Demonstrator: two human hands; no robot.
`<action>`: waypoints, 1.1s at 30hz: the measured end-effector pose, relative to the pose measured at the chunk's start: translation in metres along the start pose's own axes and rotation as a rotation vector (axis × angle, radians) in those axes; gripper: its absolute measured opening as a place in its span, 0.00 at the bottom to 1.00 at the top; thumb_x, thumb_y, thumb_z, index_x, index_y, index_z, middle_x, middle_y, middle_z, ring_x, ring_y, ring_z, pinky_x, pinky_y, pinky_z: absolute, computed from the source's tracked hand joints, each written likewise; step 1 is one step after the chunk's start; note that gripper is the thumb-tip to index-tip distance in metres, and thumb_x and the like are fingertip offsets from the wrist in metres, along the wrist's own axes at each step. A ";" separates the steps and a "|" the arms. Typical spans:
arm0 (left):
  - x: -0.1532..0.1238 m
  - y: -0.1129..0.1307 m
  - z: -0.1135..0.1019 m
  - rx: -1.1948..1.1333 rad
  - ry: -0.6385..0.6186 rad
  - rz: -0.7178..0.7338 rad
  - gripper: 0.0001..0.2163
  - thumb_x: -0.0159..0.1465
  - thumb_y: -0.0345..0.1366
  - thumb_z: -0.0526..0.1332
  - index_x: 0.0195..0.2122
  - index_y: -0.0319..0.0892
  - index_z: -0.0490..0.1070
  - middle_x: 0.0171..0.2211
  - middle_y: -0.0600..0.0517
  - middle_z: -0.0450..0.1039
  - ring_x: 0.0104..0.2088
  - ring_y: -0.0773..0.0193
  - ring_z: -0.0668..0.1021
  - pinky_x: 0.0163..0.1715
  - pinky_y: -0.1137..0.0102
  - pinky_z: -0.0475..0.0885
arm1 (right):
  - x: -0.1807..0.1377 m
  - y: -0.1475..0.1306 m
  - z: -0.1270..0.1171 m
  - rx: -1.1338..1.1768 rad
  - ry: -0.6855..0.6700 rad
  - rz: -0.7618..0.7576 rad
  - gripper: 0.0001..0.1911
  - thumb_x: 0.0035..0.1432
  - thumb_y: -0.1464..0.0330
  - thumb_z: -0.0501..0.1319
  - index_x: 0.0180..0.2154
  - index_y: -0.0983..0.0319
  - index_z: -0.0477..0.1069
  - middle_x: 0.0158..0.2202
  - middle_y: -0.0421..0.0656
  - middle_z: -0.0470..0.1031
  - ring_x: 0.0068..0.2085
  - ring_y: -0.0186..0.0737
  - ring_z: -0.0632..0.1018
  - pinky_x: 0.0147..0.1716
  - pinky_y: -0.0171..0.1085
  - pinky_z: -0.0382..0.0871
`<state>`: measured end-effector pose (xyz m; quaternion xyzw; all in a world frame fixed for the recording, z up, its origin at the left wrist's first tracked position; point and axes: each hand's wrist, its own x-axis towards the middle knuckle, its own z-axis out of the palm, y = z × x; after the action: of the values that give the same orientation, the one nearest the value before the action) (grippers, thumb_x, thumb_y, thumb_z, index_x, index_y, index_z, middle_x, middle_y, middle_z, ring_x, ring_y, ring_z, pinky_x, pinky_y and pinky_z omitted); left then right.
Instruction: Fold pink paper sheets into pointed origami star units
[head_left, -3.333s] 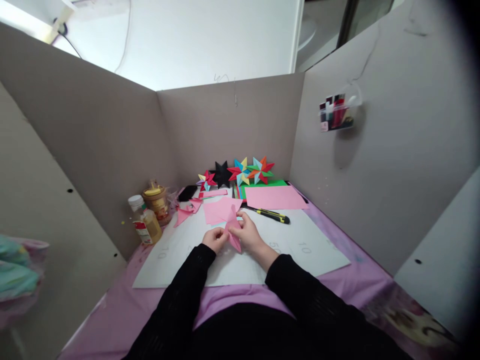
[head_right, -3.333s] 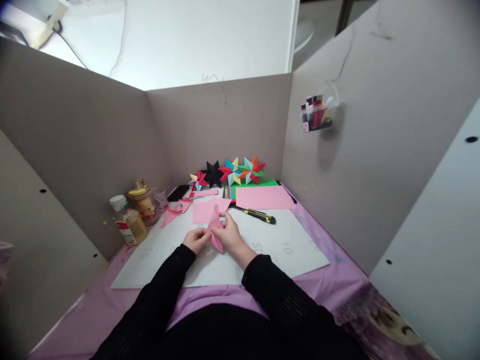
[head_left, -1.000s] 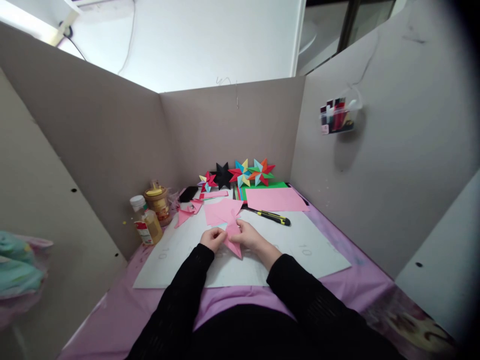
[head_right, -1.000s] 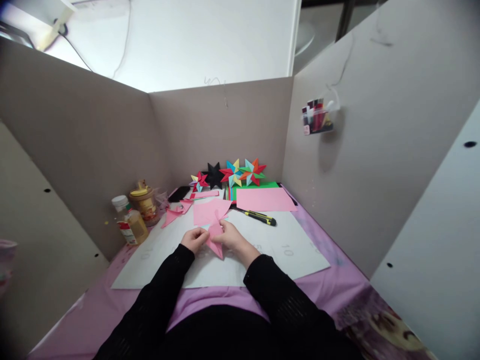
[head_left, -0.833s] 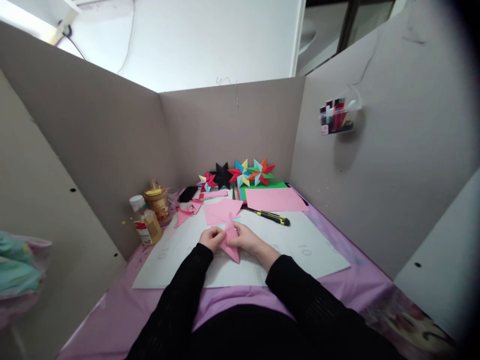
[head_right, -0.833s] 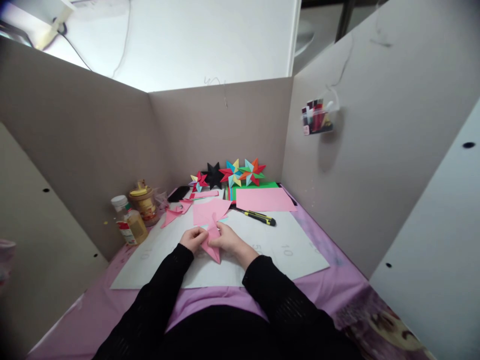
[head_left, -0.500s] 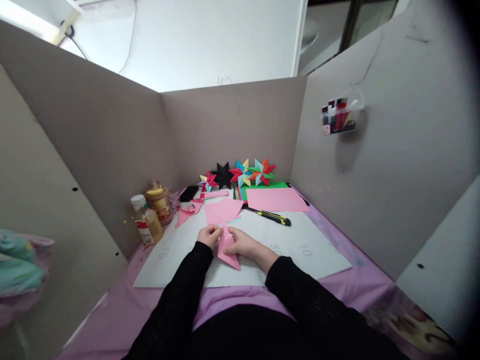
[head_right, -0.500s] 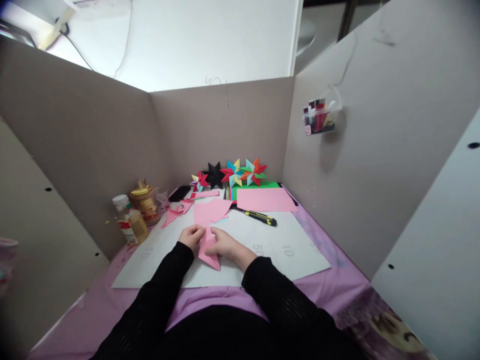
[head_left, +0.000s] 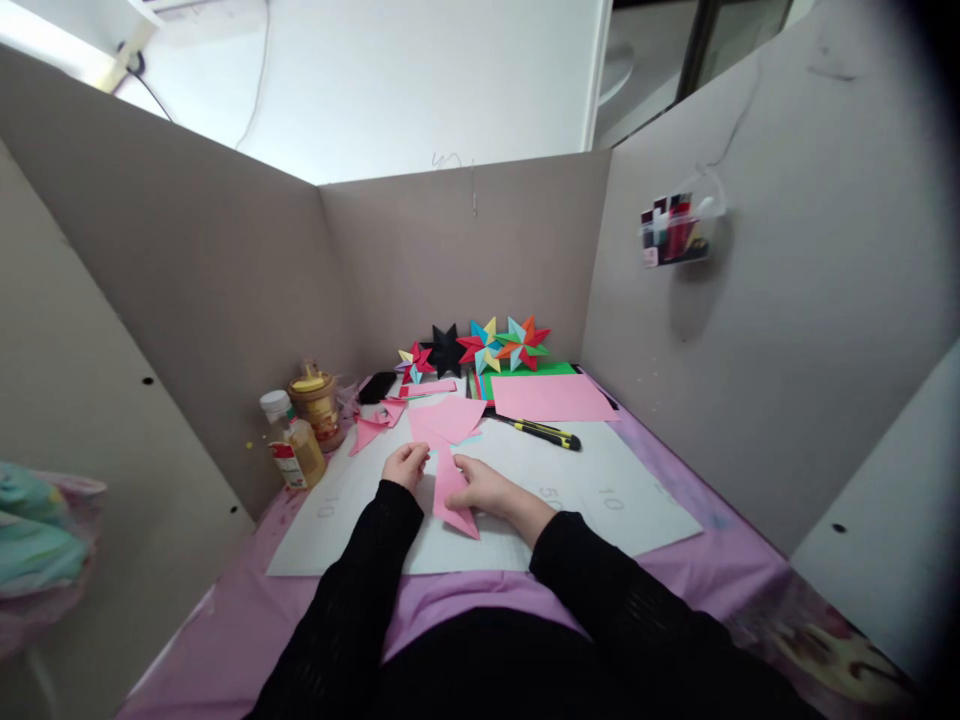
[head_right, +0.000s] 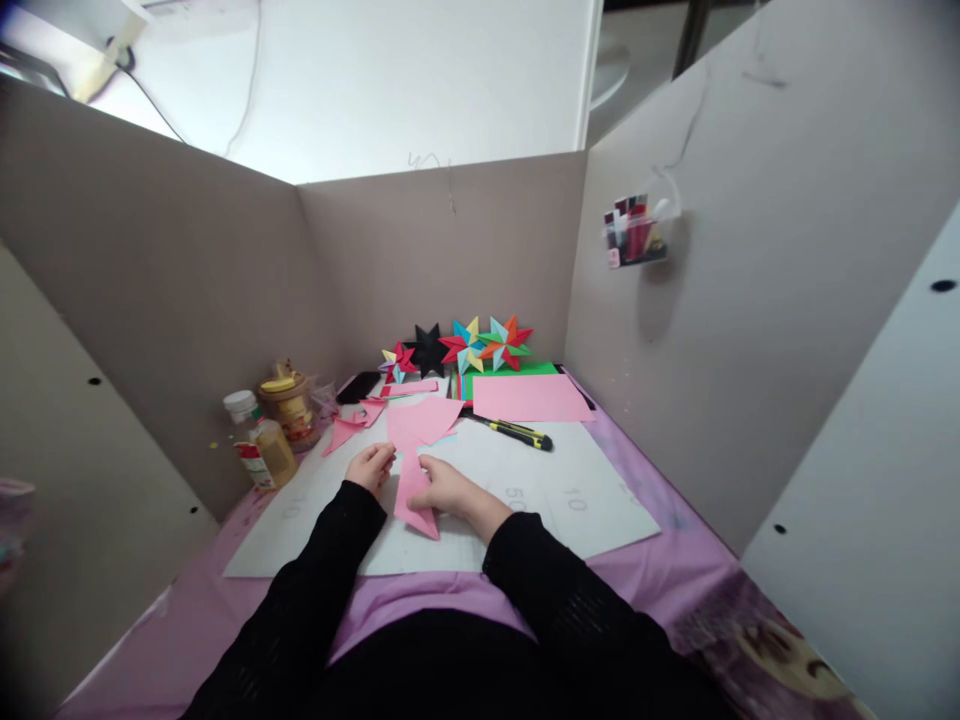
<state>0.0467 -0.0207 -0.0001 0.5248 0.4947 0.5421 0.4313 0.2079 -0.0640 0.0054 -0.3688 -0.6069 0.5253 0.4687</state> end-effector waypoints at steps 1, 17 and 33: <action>-0.001 0.000 0.001 0.004 -0.030 -0.001 0.18 0.50 0.50 0.59 0.25 0.38 0.68 0.17 0.57 0.62 0.14 0.74 0.58 0.13 0.76 0.51 | 0.002 0.001 -0.001 -0.016 0.020 -0.015 0.19 0.32 0.76 0.64 0.33 0.63 0.70 0.27 0.37 0.73 0.28 0.37 0.72 0.26 0.33 0.65; -0.018 0.011 0.010 0.105 -0.178 0.128 0.15 0.48 0.47 0.63 0.21 0.38 0.71 0.16 0.56 0.64 0.19 0.69 0.64 0.21 0.74 0.59 | 0.014 0.005 -0.014 -0.134 0.266 -0.188 0.17 0.52 0.58 0.56 0.19 0.62 0.62 0.19 0.36 0.60 0.23 0.33 0.61 0.24 0.32 0.55; -0.026 0.017 0.017 0.228 -0.173 0.227 0.09 0.47 0.37 0.59 0.14 0.39 0.65 0.13 0.58 0.61 0.18 0.71 0.63 0.20 0.75 0.58 | 0.009 -0.004 -0.005 0.152 0.183 0.027 0.13 0.38 0.63 0.67 0.23 0.65 0.69 0.19 0.37 0.67 0.22 0.32 0.66 0.23 0.33 0.58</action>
<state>0.0669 -0.0471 0.0123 0.6675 0.4515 0.4804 0.3461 0.2106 -0.0546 0.0108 -0.3869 -0.5150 0.5402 0.5415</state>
